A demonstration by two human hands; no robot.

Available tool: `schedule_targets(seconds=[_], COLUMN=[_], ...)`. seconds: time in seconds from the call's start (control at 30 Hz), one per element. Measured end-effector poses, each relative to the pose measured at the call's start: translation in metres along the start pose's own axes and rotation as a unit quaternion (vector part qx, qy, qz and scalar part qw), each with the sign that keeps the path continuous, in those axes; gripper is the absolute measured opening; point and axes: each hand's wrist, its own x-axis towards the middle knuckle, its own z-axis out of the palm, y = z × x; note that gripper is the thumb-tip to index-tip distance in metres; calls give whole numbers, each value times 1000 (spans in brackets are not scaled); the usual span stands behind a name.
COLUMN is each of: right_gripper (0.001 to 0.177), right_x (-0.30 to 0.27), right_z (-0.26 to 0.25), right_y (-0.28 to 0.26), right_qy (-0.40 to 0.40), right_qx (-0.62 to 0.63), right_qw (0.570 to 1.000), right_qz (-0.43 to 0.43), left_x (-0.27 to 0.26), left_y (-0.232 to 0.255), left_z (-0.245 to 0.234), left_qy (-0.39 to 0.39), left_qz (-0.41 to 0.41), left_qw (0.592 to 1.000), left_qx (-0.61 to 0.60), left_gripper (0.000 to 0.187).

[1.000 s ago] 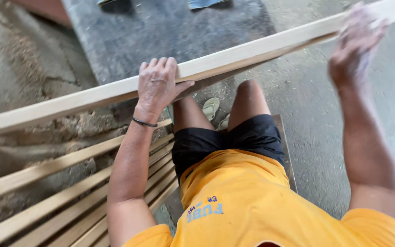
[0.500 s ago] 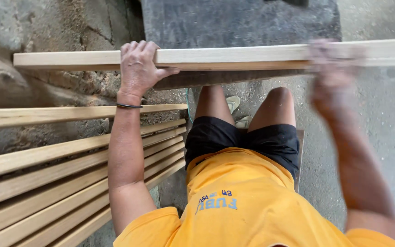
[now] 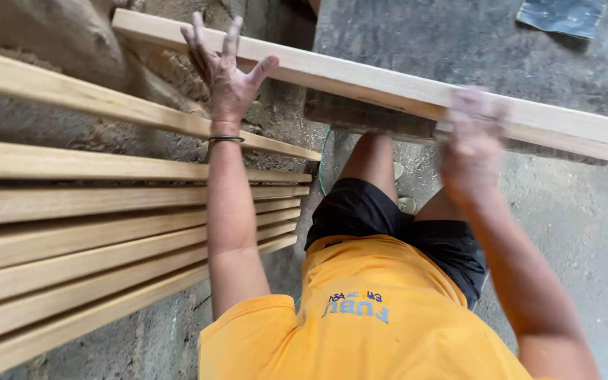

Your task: The person sands a long wooden plank using a sanding block, moving it back and forth along the length of the wood. They flip the plank to sand different sides and edges, then place the finished piece on a stack of similar planks.

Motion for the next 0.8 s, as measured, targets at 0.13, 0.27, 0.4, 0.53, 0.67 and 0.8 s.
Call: schedule_targets(seconds=[0.13,0.27,0.4,0.53,0.67,0.8], right_gripper=[51,43,58,30,34,37], right_x=[47,39,-28,-53,-43,-40], right_z=[43,-3,-40,-60,-70,-84], right_y=[-42,-24,50,73,79,79], right_qy=[-50,-138,-152,-67,-51,-59], right_qx=[19,70,-18,-80,73,81], right_qw=[992,978,981,989,991,992], right_qz=[-113,-140,-116,-103,-99,-73], left_x=[-9,-8,-5,-2,4,-4], left_y=[-6,-21,-11,0,19,27], left_z=[24,56,50,45,26,43], left_qy=[214,137,130,132,97,47], left_qz=[-206,-318,-318,-304,-251,-203], left_qw=[925,627,482,451,508,518], left_qx=[-237,-698,-806,-829,-818,-830], left_gripper=[100,57,45,85,78,71])
